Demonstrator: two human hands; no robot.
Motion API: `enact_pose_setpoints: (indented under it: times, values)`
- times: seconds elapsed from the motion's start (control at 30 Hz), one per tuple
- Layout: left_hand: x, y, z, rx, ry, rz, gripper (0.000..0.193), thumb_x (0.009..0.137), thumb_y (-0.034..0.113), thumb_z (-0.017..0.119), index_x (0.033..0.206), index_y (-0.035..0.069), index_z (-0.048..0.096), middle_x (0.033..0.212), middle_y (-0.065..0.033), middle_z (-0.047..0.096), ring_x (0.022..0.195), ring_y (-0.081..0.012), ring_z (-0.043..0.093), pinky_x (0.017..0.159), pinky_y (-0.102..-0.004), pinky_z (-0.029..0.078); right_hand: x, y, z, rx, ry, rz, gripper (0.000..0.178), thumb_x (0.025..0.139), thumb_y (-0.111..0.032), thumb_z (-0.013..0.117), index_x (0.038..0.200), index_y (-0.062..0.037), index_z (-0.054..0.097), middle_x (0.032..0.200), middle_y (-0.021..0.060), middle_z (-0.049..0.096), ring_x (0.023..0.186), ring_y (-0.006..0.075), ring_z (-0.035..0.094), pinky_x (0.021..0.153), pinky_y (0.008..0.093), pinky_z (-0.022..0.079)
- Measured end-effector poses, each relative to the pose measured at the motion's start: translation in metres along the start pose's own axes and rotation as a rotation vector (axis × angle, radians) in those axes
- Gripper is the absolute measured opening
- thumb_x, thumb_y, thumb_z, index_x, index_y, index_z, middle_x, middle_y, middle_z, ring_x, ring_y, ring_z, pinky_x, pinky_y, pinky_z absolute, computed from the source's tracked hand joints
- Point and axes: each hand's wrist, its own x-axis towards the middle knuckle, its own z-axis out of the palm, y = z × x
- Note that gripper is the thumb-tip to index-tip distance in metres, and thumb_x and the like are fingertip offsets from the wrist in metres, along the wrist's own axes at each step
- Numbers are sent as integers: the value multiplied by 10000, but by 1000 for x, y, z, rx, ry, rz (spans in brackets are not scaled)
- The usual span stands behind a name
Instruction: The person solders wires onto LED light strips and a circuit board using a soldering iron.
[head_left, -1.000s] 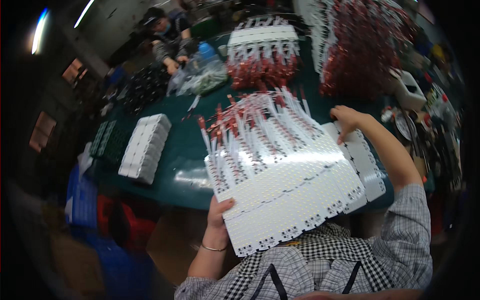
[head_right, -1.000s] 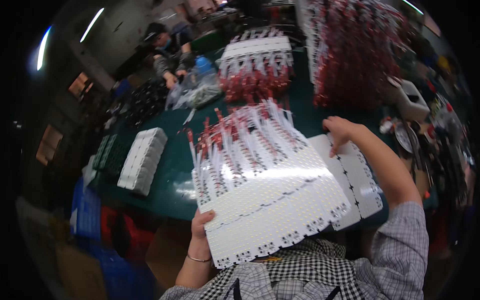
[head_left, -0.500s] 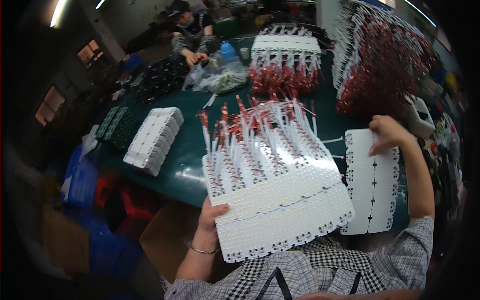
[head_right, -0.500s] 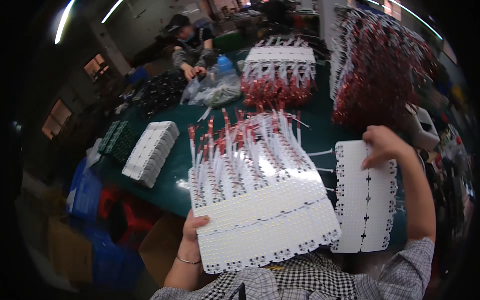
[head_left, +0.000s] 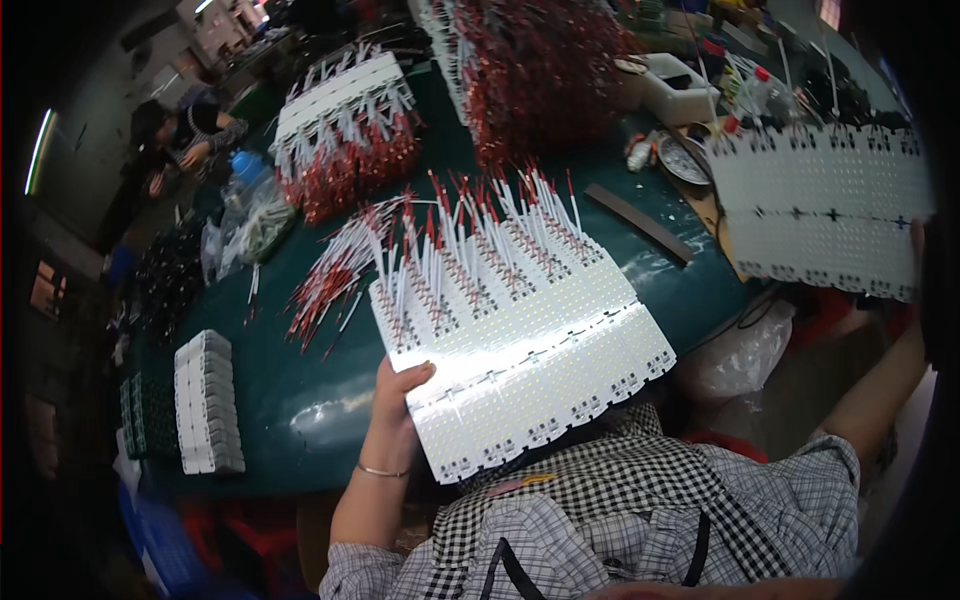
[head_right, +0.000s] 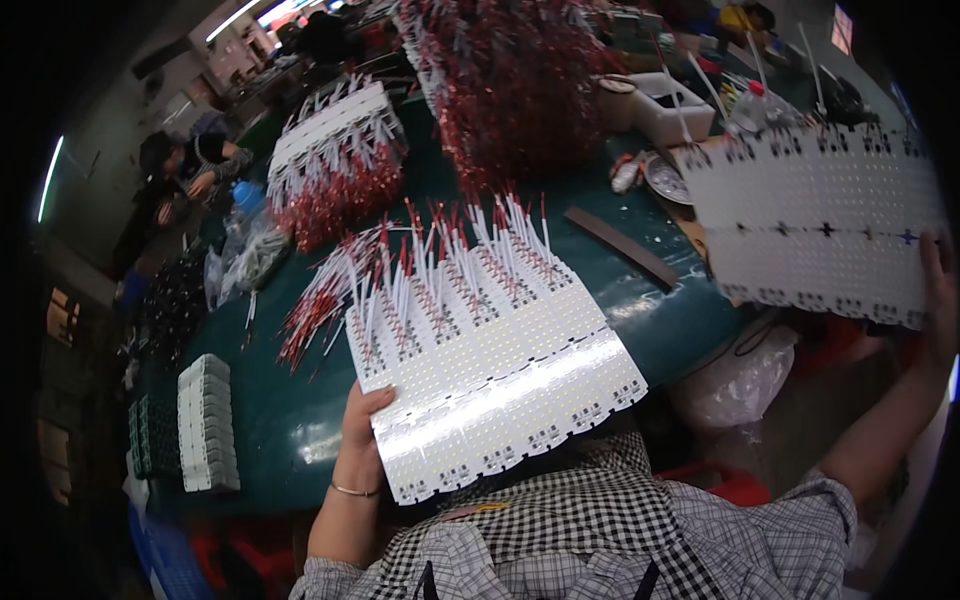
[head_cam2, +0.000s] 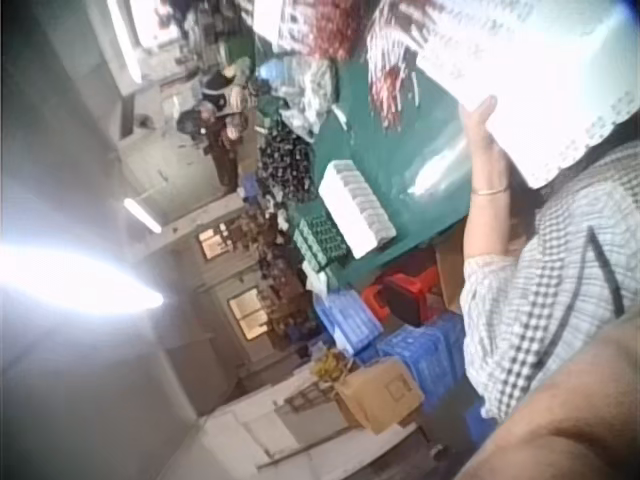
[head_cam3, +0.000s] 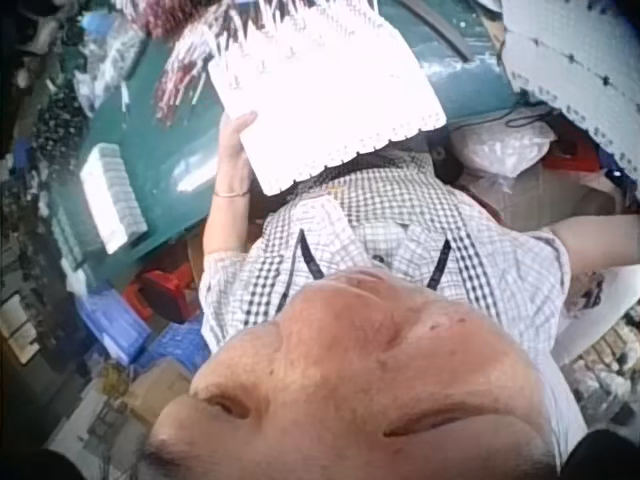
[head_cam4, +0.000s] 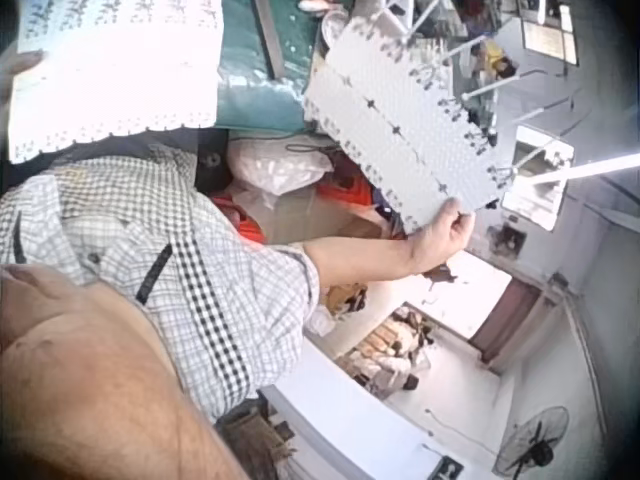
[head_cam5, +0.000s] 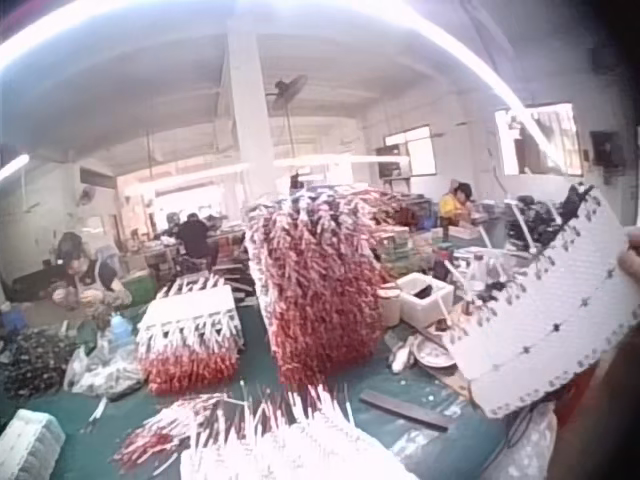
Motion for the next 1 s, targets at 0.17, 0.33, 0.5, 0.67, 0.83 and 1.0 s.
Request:
enact_pose_setpoints:
  times: [0.17, 0.33, 0.5, 0.67, 0.83, 1.0]
  values:
    - [50, -21, 14, 95, -61, -182, 635, 686, -13, 667, 1273, -68, 431, 1168, -211, 591, 1015, -336, 631, 904, -432, 528, -22, 76, 44, 594, -141, 324, 298, 944, -238, 586, 1140, -13, 590, 1055, 49, 651, 927, 98, 616, 834, 238, 479]
    - [53, -14, 16, 204, 72, -209, 529, 758, -101, 578, 1266, -62, 438, 1189, -213, 579, 1035, -330, 622, 898, -411, 531, -71, 43, 176, 1040, -391, 556, 269, 951, -160, 552, 1154, 15, 572, 1048, 83, 663, 923, 137, 643, 827, 283, 522]
    - [55, -14, 6, 669, 115, 61, 471, 783, -24, 660, 1230, -47, 516, 1162, -172, 610, 1041, -237, 612, 883, -325, 489, -103, 28, 253, 1130, -557, 786, 279, 942, -147, 559, 1154, 34, 570, 1059, 92, 656, 929, 153, 640, 832, 290, 511]
    - [21, 20, 18, 937, 348, 370, 240, 950, 120, 529, 1081, -34, 658, 974, -74, 673, 858, -87, 558, 787, -231, 443, -126, 8, 266, 1121, -607, 843, 283, 945, -151, 553, 1148, 45, 567, 1060, 101, 654, 927, 162, 642, 832, 296, 515]
    - [-14, -6, 18, 1019, 253, 166, 178, 892, 99, 627, 969, -50, 686, 762, -1, 624, 666, -41, 519, 605, -187, 413, -143, -6, 280, 1051, -685, 780, 306, 925, -95, 565, 1181, 70, 535, 1061, 110, 651, 926, 166, 645, 830, 296, 520]
    - [-27, -30, 20, 1072, 312, 189, 197, 834, 33, 689, 995, -77, 669, 764, -22, 647, 643, -37, 535, 591, -177, 424, -152, -16, 282, 663, -725, 437, 713, 720, -52, 734, 1347, 62, 415, 1157, 109, 580, 1056, 188, 554, 930, 296, 433]
